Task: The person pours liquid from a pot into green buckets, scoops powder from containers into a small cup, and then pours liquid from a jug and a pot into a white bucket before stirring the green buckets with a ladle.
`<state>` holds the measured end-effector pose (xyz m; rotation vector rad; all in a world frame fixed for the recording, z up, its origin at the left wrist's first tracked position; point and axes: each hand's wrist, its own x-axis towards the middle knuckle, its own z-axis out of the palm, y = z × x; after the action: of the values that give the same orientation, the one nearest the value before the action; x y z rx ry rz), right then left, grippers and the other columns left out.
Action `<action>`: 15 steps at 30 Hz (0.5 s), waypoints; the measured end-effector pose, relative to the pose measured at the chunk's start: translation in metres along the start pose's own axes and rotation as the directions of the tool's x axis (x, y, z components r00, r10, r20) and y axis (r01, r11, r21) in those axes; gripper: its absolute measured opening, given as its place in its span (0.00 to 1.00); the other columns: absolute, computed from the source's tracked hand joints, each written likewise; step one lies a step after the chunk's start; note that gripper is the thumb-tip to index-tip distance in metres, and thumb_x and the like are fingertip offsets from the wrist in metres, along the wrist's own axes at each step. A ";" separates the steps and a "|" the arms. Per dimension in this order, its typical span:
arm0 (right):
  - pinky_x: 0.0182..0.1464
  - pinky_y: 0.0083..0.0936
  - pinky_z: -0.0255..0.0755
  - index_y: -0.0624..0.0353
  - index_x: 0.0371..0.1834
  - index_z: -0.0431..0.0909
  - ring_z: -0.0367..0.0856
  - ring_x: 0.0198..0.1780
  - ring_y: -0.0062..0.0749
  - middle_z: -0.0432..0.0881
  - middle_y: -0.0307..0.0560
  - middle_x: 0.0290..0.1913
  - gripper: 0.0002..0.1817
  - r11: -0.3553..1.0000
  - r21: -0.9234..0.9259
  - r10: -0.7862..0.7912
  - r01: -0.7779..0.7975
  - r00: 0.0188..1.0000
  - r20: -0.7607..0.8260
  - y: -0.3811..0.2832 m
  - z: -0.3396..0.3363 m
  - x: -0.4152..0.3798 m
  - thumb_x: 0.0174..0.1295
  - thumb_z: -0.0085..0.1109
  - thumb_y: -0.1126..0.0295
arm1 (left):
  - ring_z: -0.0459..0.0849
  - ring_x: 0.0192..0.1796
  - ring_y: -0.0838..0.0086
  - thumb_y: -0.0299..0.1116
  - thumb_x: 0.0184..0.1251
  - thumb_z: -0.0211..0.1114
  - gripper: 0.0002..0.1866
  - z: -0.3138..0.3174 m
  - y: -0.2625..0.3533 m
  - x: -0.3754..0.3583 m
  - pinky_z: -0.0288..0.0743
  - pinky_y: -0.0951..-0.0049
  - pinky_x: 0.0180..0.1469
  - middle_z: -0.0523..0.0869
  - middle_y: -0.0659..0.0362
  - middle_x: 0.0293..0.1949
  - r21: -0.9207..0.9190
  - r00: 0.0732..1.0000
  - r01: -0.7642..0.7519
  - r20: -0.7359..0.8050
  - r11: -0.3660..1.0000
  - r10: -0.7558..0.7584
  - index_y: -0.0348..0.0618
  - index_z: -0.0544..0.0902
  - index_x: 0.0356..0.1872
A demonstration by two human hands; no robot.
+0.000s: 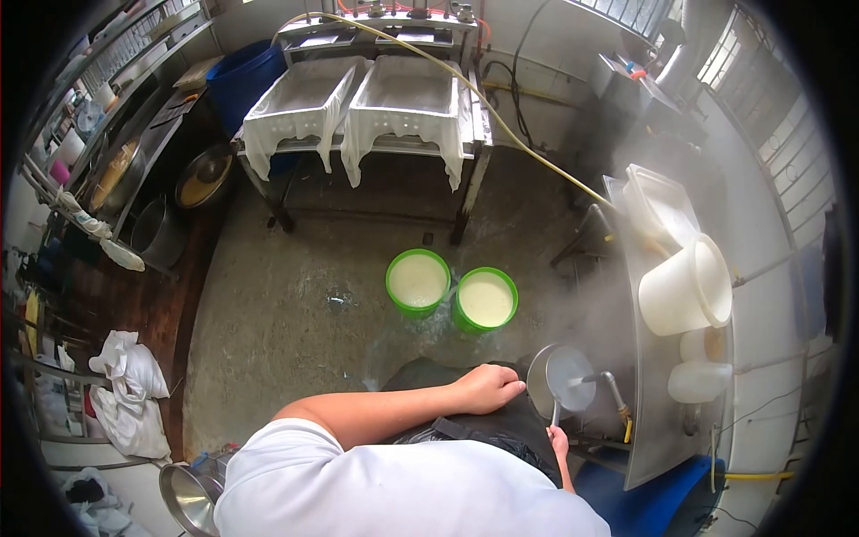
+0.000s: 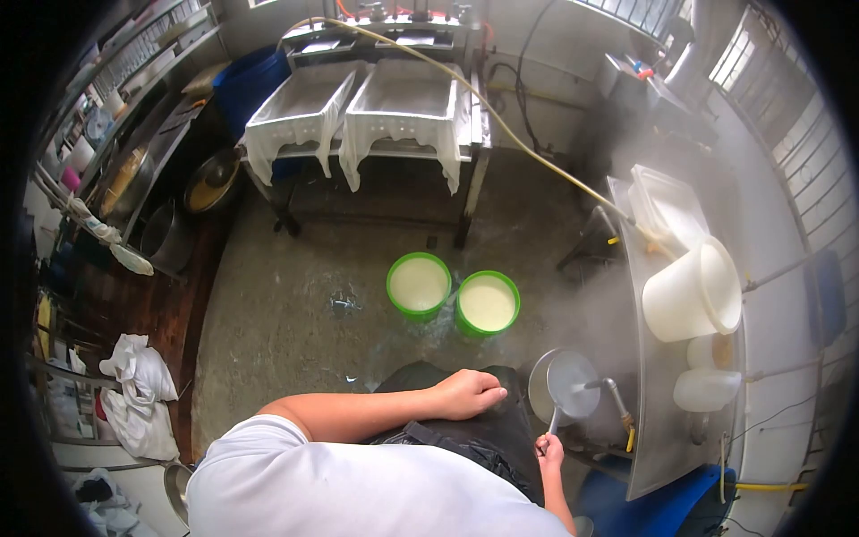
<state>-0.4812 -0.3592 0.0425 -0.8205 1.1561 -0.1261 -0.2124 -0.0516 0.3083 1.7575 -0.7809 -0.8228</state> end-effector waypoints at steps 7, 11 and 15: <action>0.20 0.23 0.60 0.53 0.25 0.69 0.70 0.19 0.24 0.71 0.38 0.20 0.11 1.000 0.010 0.002 -0.002 1.000 0.011 0.010 -0.011 0.012 0.67 0.54 0.70 | 0.88 0.37 0.53 0.46 0.77 0.60 0.22 0.000 0.000 -0.001 0.79 0.56 0.44 0.88 0.43 0.33 -0.009 1.000 -0.001 -0.005 1.000 0.001 0.32 0.85 0.40; 0.21 0.23 0.62 0.53 0.24 0.69 0.71 0.20 0.24 0.72 0.38 0.20 0.11 0.986 -0.138 -0.089 0.092 0.996 0.024 0.003 -0.004 0.000 0.67 0.54 0.70 | 0.88 0.38 0.53 0.46 0.77 0.60 0.21 -0.001 0.001 0.000 0.79 0.56 0.46 0.89 0.44 0.34 -0.012 1.000 0.005 0.001 1.000 -0.005 0.33 0.86 0.41; 0.22 0.23 0.63 0.53 0.24 0.69 0.71 0.20 0.24 0.73 0.37 0.20 0.12 0.992 -0.104 -0.074 0.071 0.997 -0.018 0.006 -0.011 0.010 0.67 0.54 0.69 | 0.88 0.41 0.53 0.46 0.77 0.60 0.21 0.001 -0.006 0.003 0.79 0.56 0.48 0.89 0.44 0.37 0.002 1.000 -0.017 -0.021 1.000 0.017 0.33 0.86 0.43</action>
<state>-0.4882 -0.3657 0.0296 -0.9549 1.1609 -0.1365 -0.2112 -0.0530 0.3018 1.7564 -0.7819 -0.7912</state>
